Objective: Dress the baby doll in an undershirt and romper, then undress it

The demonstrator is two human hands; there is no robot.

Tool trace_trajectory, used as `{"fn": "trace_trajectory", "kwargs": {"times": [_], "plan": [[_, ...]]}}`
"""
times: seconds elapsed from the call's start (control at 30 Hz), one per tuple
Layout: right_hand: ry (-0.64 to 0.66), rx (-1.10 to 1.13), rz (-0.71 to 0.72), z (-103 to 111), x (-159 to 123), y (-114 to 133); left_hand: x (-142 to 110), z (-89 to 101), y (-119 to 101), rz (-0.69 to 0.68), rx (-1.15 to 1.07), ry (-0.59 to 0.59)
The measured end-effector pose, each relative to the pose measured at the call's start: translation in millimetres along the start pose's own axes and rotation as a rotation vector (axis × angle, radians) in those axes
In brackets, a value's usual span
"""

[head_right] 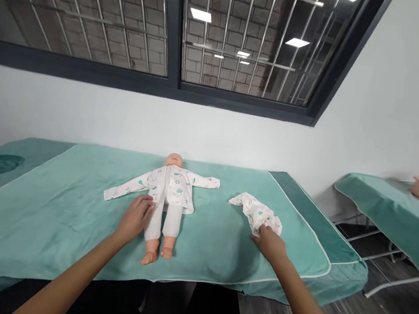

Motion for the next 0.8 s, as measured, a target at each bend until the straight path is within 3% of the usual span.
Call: {"fn": "trace_trajectory", "kwargs": {"times": [0.1,0.2,0.27,0.37,0.47,0.53,0.63,0.8], "plan": [[0.055,0.091,0.037,6,-5,12,3,23.5,-23,-0.030,-0.015,0.048],[0.041,0.205,0.135,44,-6,57,13,59.8,-60,-0.077,-0.086,0.082],[0.059,0.343,0.248,83,-11,106,23,89.4,-95,-0.107,-0.156,0.102],[0.268,0.700,0.510,152,-40,201,45,135.2,-157,-0.123,-0.284,0.138],[0.441,0.800,0.723,217,-79,279,64,177.4,-215,-0.094,-0.443,0.147],[0.520,0.792,0.840,246,-103,315,72,197.0,-241,-0.050,-0.502,0.164],[0.555,0.738,0.991,272,-129,347,71,211.7,-256,0.056,-0.509,0.234],[0.573,0.559,1.003,286,-141,355,54,217.1,-239,0.371,-0.740,0.419]]}}
Point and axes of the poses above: each hand's wrist, its own x-axis towards the middle knuckle, its own z-axis out of the back of the hand, y = z × x, the point moved 10 cm from there along x, towards the middle knuckle, and after that the axes turned 11 degrees about -y, right-handed, at the moved point
